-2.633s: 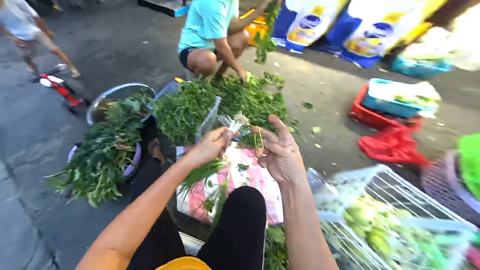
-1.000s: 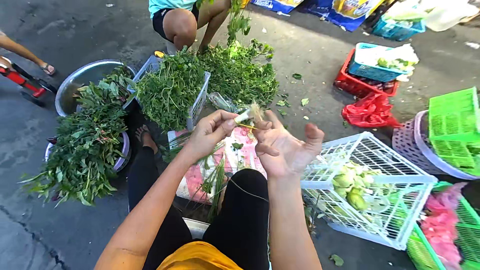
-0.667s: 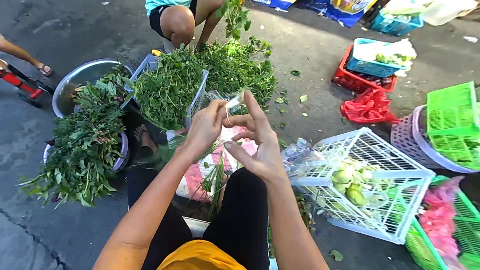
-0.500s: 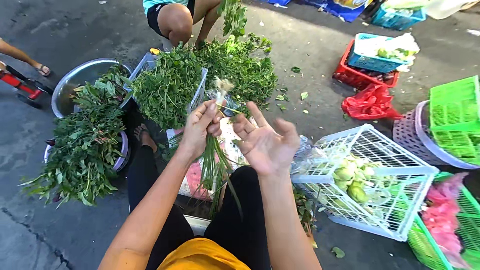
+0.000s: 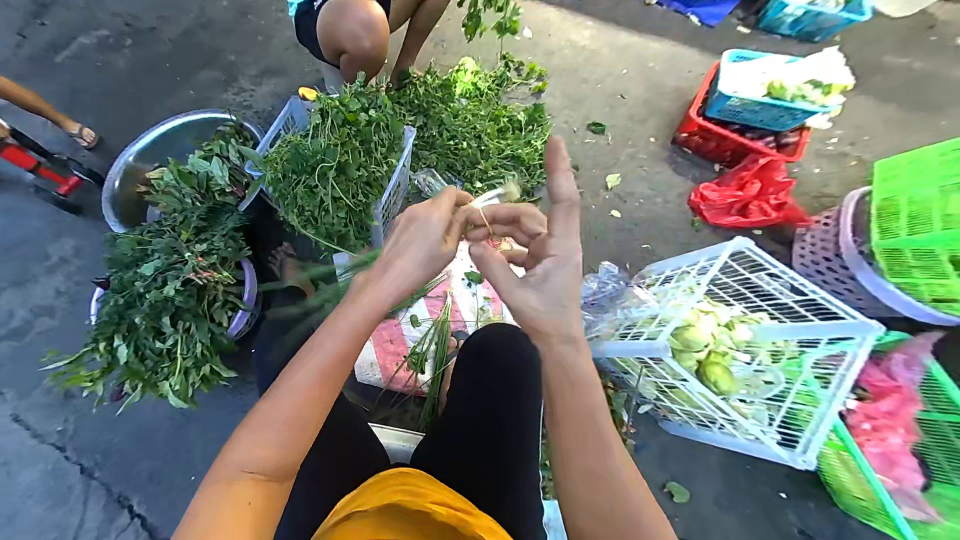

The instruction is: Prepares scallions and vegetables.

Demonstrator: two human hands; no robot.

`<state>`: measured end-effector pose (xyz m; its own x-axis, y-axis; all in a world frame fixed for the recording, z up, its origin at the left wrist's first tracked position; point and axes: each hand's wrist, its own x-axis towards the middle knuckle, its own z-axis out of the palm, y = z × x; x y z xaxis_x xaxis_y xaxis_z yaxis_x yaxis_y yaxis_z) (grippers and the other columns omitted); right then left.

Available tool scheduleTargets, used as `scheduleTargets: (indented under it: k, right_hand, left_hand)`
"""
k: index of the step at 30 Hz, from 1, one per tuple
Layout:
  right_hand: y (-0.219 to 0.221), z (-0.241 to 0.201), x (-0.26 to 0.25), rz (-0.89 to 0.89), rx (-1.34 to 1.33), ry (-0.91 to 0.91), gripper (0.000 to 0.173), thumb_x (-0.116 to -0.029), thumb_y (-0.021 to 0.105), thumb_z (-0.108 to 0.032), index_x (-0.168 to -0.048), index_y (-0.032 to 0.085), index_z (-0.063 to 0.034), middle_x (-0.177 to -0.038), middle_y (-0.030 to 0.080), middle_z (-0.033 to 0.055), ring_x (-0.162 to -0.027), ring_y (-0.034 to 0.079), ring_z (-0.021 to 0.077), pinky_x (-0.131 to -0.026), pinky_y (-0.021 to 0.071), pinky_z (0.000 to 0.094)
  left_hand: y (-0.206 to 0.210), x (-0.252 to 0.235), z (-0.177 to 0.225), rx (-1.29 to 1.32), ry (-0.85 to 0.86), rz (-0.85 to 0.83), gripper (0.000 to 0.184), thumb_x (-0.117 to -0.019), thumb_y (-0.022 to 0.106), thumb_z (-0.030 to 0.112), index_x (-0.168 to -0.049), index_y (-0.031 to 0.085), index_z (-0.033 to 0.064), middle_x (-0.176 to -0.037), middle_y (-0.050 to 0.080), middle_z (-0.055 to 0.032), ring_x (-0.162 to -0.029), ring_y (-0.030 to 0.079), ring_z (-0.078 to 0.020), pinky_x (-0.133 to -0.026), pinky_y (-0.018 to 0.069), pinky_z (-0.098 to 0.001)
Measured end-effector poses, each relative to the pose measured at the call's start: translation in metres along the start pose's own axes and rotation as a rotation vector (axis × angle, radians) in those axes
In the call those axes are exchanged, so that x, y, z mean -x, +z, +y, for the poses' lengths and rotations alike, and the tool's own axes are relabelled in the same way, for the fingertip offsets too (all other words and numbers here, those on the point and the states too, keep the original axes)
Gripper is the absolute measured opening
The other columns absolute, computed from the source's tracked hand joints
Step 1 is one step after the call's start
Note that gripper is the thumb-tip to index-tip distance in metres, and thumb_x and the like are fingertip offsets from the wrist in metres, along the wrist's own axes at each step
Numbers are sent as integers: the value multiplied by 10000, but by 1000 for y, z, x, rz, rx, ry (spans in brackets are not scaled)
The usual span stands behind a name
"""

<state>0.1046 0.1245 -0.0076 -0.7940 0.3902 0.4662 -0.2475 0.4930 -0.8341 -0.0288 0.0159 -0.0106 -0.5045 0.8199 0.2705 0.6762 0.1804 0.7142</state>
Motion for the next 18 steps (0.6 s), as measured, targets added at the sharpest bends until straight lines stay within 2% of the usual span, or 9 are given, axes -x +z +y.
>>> scheduleTargets:
  k: [1,3,5,8,11,13,15,16,18]
  right_hand:
    - [4,1,0,43,93,-23,928,-898,667,-85,-1645,120,-137,-1206,677,39,-1030,704,173,-759,637,340]
    - [6,7,1,80,149,-75,810,-921,644,-68,-1615,225,-71,-1224,688,53,-1077,683,173,-868,601,357]
    - [8,10,4,62,200,-117,745,-939,612,-59,-1596,261,-25,-1189,695,57,-1015,689,154,-833,604,333]
    - [14,12,8,37,369,-164,718,-938,602,-77,-1595,313,-44,-1125,713,92,-878,695,177,-714,598,353]
    - [14,11,8,35,345,-147,684,-953,595,-52,-1584,331,-42,-1137,714,82,-848,695,140,-651,589,294]
    - [14,10,8,49,266,-100,676,-966,603,-44,-1583,328,-44,-1160,691,96,-853,690,120,-634,585,258]
    - [12,11,10,74,238,-67,697,-963,624,-62,-1585,310,-43,-1149,675,93,-848,683,112,-613,578,250]
    - [10,12,11,76,235,-49,719,-956,634,-71,-1586,288,-36,-1138,674,79,-839,687,105,-601,586,248]
    - [7,13,15,55,197,11,779,-920,662,-100,-1588,266,-39,-1039,697,22,-737,664,79,-544,555,237]
  left_hand:
    - [-1,0,-1,247,-85,-19,314,-1111,429,218,-1317,589,43,-1038,716,-74,-860,683,-141,-796,566,-329]
    - [1,2,1,762,-200,-53,326,-1111,364,210,-1332,555,63,-918,625,-22,-677,551,-71,-604,476,-220]
    - [3,7,1,954,-254,-98,335,-1106,332,256,-1297,554,94,-866,579,14,-632,537,-57,-558,491,-206]
    - [9,9,-8,802,-125,-51,287,-1112,401,262,-1182,599,67,-806,587,12,-611,531,-48,-528,465,-199]
    - [12,8,-12,676,-50,24,306,-1116,415,297,-1139,616,67,-798,620,10,-584,509,-42,-519,428,-197]
    - [14,10,-11,758,-7,18,266,-1098,439,292,-1152,578,71,-805,590,39,-590,484,-10,-518,410,-170]
    - [16,13,-8,770,-4,32,261,-1060,533,222,-1229,569,26,-897,653,8,-653,560,-12,-550,461,-167]
    - [19,13,-7,770,-29,70,254,-1057,549,196,-1232,581,15,-889,648,-5,-639,551,-25,-541,456,-176]
    - [26,12,-7,886,-109,158,206,-1075,508,168,-1204,582,25,-773,544,24,-549,450,-26,-494,405,-176]
